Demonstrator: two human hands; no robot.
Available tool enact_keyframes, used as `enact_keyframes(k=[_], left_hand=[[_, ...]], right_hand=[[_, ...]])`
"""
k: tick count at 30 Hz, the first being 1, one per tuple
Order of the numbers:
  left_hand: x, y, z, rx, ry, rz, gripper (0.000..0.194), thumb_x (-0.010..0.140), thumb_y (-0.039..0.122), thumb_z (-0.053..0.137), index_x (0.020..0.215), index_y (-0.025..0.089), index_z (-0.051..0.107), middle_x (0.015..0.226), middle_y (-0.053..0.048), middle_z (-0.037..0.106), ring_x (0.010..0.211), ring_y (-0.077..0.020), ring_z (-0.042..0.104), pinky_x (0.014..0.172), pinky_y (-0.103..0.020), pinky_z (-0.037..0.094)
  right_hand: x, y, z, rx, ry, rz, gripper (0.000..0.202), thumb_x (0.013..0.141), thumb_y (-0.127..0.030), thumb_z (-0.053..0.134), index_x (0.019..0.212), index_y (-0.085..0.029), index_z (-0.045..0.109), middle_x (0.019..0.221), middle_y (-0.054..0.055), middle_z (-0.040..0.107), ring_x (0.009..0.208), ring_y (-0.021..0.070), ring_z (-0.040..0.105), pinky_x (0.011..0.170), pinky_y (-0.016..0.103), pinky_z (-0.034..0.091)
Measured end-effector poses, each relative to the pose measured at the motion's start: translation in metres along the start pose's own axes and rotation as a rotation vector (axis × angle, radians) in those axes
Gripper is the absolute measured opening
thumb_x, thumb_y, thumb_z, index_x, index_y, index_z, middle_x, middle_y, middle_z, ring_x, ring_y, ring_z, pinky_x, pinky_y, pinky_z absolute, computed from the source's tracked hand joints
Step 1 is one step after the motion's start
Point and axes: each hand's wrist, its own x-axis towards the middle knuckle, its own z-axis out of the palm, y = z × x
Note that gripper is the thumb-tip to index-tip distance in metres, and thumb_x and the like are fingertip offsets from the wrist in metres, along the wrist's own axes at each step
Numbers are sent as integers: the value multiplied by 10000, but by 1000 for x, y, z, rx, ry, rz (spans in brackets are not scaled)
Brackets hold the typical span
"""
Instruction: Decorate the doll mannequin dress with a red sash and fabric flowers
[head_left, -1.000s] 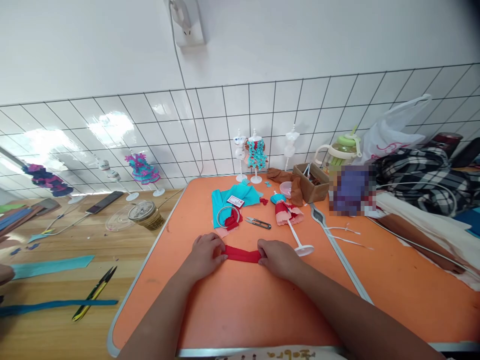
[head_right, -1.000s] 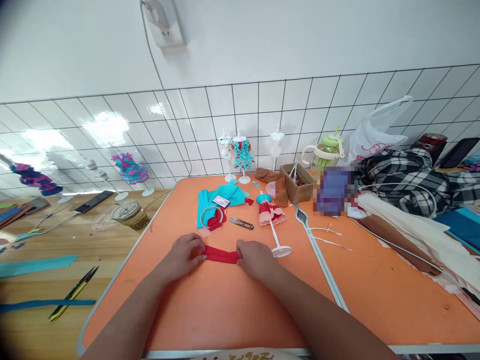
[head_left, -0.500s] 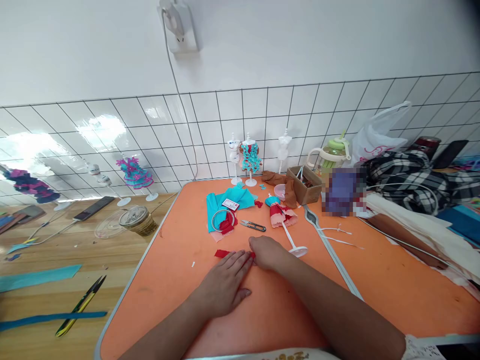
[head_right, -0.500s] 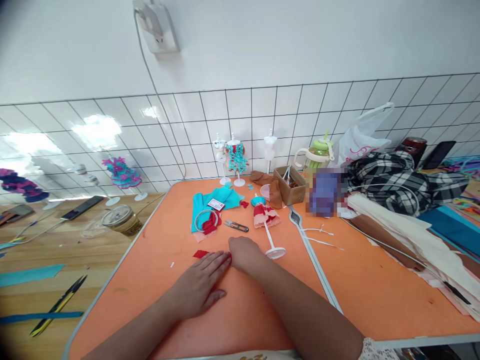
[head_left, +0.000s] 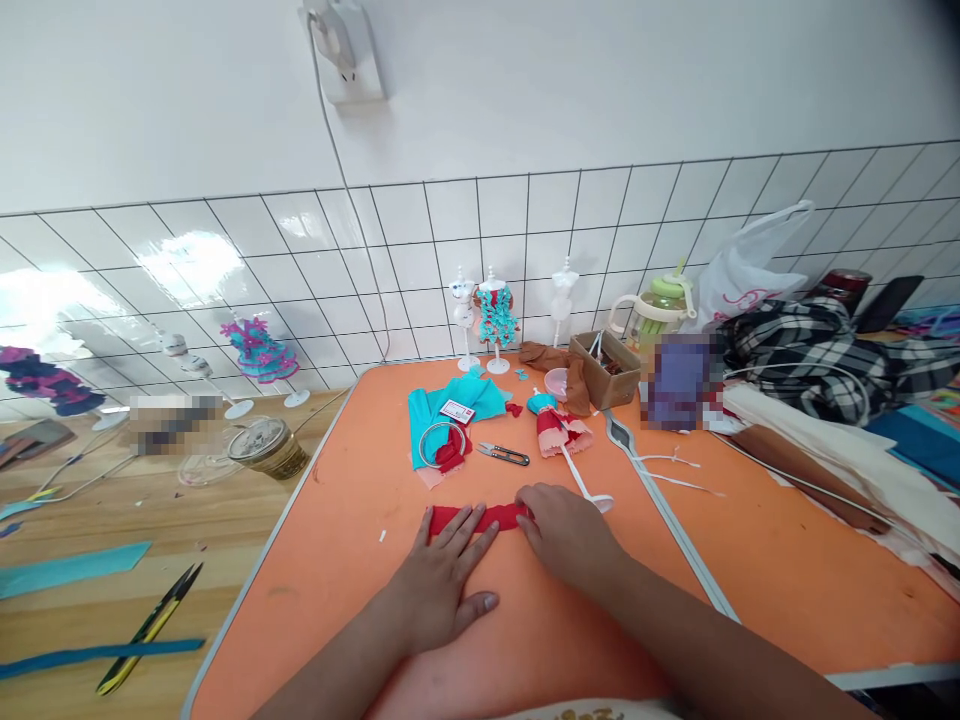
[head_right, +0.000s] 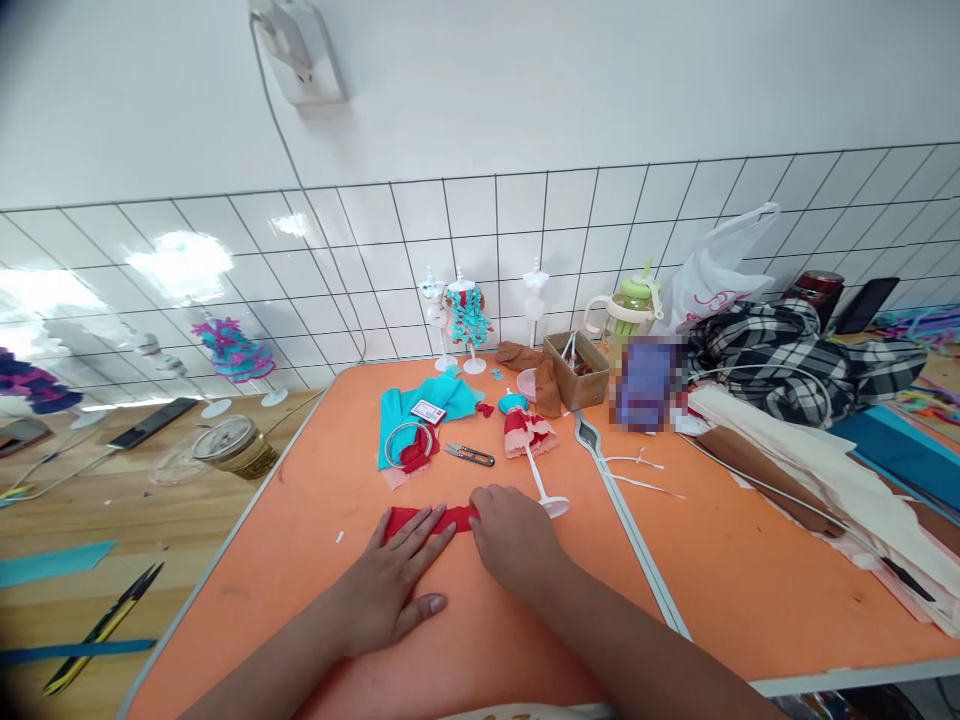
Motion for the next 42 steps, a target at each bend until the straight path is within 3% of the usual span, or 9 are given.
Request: enact_keyframes(k=[7,12,19,24,27,30,33,37,42], left_hand=[[2,-3,-1,-30,2,-1,722,865,630,301,1446,347,-22,1539,-61,67,1401,-310,126,1084,-602,85],[2,-4,1,-52,2,7,734,864,626,320,1447,343,-24,1539,-65,74,1401,-308,125,1089,-595,49],[3,-4,-2,-68,-30,2,728,857,644,302,1451,342,11,1538,-66,56,1404,-313,102,1067,-635,-4],[3,-5,-3,-70,-26,-7,750,842,663,309,1450,349,1,1540,-59,45,1406,-305,97,1078,-624,31],[3,-6,-2,-77,-20,19,772,839,669,309,1447,343,-38,1540,-58,24,1409,-292,87,1095,-592,67],[3,-7,-1,-61,-4,29,778,832,679,311,1447,351,-33,1539,-47,0,1409,-299,75,1101,-573,89],[1,-10,0,-23,6,-2,767,830,684,303,1451,349,5,1538,-48,-5,1407,-310,64,1102,-574,63],[-9,-23,1,34,19,-45,740,847,669,279,1452,338,10,1538,-64,0,1409,-311,44,1088,-595,25],[-22,-43,6,132,152,-131,711,838,661,331,1447,369,111,1546,-54,20,1403,-339,65,1067,-622,42]], right_hand=[[-1,-1,18,90,0,16,250,892,-298,422,1124,-227,483,1010,58,636,933,201,582,735,273,379],[8,0,23,54,-82,57,204,865,-206,450,1061,-242,493,961,30,651,904,194,596,684,265,360],[22,1,15,-23,-198,155,292,816,-222,545,1087,-189,441,912,65,642,801,213,612,581,268,331],[5,-5,16,-83,-40,-58,218,845,-136,441,1033,-206,526,1084,75,590,902,202,564,692,290,380],[-12,-5,32,-102,74,-213,321,905,-265,402,1200,-208,513,1292,101,507,1115,250,467,867,370,366],[-20,0,50,-101,122,-292,450,934,-359,345,1343,-186,421,1460,69,344,1309,251,288,1030,423,256],[-19,6,56,-102,133,-327,463,953,-345,277,1369,-185,402,1498,28,270,1368,223,194,1091,416,178],[-16,9,53,-109,130,-313,456,951,-345,267,1344,-199,447,1507,24,241,1376,233,191,1094,425,176],[-17,9,54,-114,134,-284,444,945,-355,283,1318,-215,478,1508,29,239,1373,240,200,1078,443,189]])
